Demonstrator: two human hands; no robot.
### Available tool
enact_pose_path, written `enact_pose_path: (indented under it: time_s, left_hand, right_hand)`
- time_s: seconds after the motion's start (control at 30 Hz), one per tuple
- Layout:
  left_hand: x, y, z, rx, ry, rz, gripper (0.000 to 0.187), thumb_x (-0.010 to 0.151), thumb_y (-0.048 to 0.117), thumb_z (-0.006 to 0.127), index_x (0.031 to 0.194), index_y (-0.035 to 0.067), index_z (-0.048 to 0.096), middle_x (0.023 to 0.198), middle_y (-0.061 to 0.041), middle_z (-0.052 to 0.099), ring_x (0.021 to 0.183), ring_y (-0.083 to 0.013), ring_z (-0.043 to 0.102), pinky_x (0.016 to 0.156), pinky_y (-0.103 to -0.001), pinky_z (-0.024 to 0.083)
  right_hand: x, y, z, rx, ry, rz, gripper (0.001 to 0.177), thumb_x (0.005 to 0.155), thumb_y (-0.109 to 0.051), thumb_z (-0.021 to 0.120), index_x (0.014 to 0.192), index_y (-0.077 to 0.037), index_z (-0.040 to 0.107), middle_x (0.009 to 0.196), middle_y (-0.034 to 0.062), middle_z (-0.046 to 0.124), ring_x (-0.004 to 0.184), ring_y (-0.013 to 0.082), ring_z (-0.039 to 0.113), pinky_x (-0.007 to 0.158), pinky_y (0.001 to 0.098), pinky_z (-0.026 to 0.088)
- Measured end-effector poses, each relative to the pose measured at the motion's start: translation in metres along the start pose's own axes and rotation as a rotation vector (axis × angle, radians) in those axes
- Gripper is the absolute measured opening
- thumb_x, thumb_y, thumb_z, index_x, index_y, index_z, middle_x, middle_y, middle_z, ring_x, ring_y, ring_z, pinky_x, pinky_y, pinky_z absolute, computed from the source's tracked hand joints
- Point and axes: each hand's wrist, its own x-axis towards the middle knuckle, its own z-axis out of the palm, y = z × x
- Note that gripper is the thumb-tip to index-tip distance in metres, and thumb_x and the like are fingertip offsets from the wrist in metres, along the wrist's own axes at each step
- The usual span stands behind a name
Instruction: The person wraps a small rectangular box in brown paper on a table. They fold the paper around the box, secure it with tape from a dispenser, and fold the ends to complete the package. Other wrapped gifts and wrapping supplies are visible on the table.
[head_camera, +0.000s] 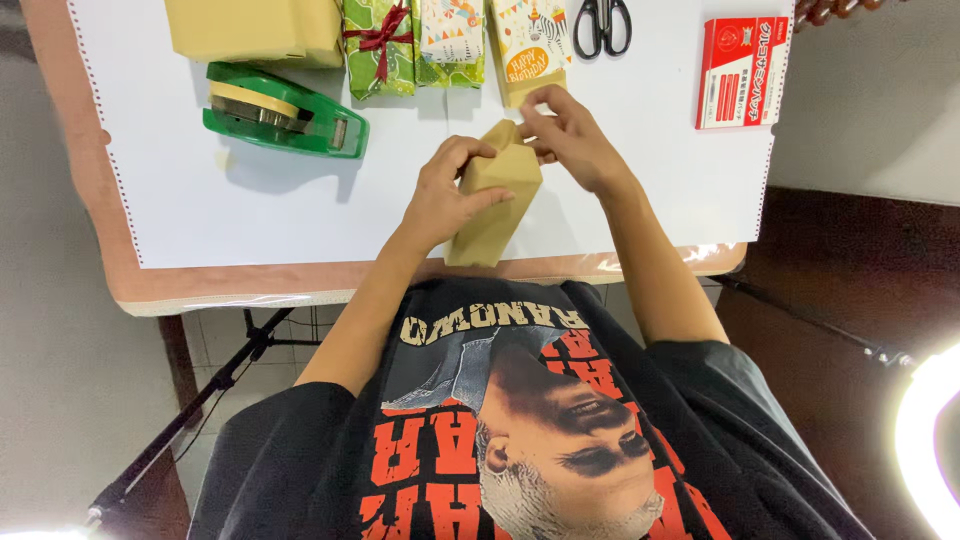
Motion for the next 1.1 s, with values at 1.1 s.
enact_pose_path:
  time_s: [1.1]
  left_hand:
    - [-0.011,-0.012,0.010,0.033,0.036,0.083,0.038,0.083,0.020,0.088,0.111,0.005,0.066,0.111,-0.009,0.063,0.104,-0.0253,0.065,0.091,-0.035,0.053]
  right_hand:
    - [-0.012,0.052,0.006,0.196,-0.086,0.007,0.036,0.092,-0.008,0.074,0.124,0.008,0.067,0.108,0.0108,0.075,0.091,0.0126,0.070,0.080,0.0245,0.056]
